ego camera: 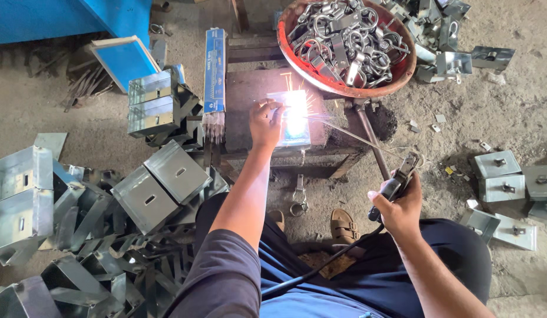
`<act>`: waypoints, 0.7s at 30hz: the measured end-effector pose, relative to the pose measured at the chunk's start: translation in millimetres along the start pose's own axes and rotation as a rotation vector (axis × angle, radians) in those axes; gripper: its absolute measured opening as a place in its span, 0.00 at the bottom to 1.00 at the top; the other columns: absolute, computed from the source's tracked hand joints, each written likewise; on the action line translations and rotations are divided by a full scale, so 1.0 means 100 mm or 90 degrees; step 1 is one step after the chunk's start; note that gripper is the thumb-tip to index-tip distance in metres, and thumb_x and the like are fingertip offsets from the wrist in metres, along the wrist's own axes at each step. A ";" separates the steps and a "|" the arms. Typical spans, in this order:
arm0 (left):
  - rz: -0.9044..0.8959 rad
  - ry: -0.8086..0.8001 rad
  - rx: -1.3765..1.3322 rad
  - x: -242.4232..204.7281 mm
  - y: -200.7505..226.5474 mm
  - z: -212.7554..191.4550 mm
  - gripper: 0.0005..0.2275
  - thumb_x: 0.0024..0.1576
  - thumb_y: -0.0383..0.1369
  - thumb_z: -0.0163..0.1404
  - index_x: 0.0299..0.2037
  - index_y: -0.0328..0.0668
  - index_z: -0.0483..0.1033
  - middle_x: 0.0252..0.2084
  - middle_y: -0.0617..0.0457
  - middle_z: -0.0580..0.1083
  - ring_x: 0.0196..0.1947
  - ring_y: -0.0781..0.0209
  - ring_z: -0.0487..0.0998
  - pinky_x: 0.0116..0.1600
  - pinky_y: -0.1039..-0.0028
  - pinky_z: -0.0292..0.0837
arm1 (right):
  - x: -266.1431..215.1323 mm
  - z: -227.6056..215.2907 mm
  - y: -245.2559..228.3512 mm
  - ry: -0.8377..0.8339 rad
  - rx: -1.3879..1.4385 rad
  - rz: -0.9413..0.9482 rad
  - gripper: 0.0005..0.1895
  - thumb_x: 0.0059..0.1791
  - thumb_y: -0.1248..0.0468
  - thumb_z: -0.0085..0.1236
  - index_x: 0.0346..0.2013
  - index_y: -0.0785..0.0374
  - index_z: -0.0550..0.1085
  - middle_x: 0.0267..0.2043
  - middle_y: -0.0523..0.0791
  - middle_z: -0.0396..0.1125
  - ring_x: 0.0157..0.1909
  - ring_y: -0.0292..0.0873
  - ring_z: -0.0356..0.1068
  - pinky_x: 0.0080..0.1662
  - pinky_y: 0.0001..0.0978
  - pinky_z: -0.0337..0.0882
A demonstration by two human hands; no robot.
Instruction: The person sits on the floor and repeatedly welds small metal boxes using a handheld welding torch. They pick up a metal box, place a metal ring on it, weld the ring to the box, and then set the finished box aside. This process is repeated multiple times with items from a nearby basket.
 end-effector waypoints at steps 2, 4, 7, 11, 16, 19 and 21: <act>0.006 -0.004 0.006 0.00 0.00 0.00 0.04 0.52 0.29 0.62 0.36 0.46 0.83 0.46 0.51 0.77 0.51 0.50 0.76 0.56 0.63 0.72 | 0.00 0.00 0.02 0.001 0.012 0.011 0.27 0.38 0.71 0.64 0.48 0.61 0.63 0.33 0.38 0.61 0.31 0.30 0.62 0.34 0.24 0.67; 0.021 -0.009 0.024 0.00 0.02 -0.01 0.04 0.52 0.29 0.62 0.36 0.46 0.83 0.46 0.50 0.77 0.51 0.49 0.76 0.56 0.62 0.71 | 0.00 0.00 0.02 0.001 0.014 0.012 0.27 0.38 0.71 0.64 0.48 0.61 0.63 0.33 0.38 0.61 0.31 0.30 0.62 0.34 0.24 0.67; 0.054 -0.016 0.036 -0.01 0.04 -0.03 0.04 0.55 0.29 0.61 0.38 0.45 0.83 0.47 0.49 0.77 0.51 0.48 0.75 0.56 0.61 0.70 | 0.00 0.00 0.01 -0.002 0.004 -0.002 0.27 0.39 0.71 0.65 0.48 0.62 0.62 0.33 0.38 0.61 0.31 0.30 0.62 0.34 0.23 0.66; 0.058 -0.030 0.038 -0.01 0.02 -0.04 0.04 0.55 0.30 0.60 0.40 0.47 0.82 0.48 0.48 0.76 0.52 0.48 0.75 0.55 0.62 0.71 | -0.01 -0.01 0.04 -0.007 0.014 -0.003 0.28 0.38 0.71 0.66 0.48 0.62 0.62 0.33 0.38 0.61 0.31 0.30 0.62 0.34 0.23 0.65; 0.142 -0.006 0.121 -0.02 0.06 -0.01 0.06 0.52 0.29 0.60 0.38 0.48 0.83 0.47 0.51 0.77 0.52 0.49 0.76 0.56 0.57 0.67 | 0.00 -0.02 0.04 -0.007 -0.019 -0.021 0.28 0.39 0.72 0.66 0.49 0.62 0.62 0.35 0.39 0.61 0.32 0.30 0.62 0.35 0.24 0.66; 0.079 0.002 0.099 -0.04 -0.04 0.00 0.05 0.52 0.30 0.62 0.37 0.48 0.83 0.47 0.49 0.77 0.50 0.49 0.75 0.54 0.59 0.69 | 0.00 -0.01 0.05 -0.013 -0.003 -0.010 0.28 0.39 0.72 0.65 0.49 0.62 0.62 0.35 0.39 0.61 0.33 0.30 0.62 0.34 0.25 0.66; 0.116 0.012 0.033 -0.07 -0.05 -0.01 0.06 0.56 0.28 0.59 0.41 0.47 0.81 0.50 0.50 0.74 0.54 0.50 0.75 0.56 0.61 0.72 | -0.01 -0.01 0.06 -0.016 0.024 0.005 0.28 0.39 0.72 0.65 0.49 0.61 0.62 0.35 0.39 0.60 0.32 0.31 0.62 0.34 0.26 0.67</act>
Point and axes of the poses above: each hand's wrist, its own x-axis towards the middle knuckle, its own z-axis out of the palm, y = z × x, the point moved 6 cm from there along x, towards the middle knuckle
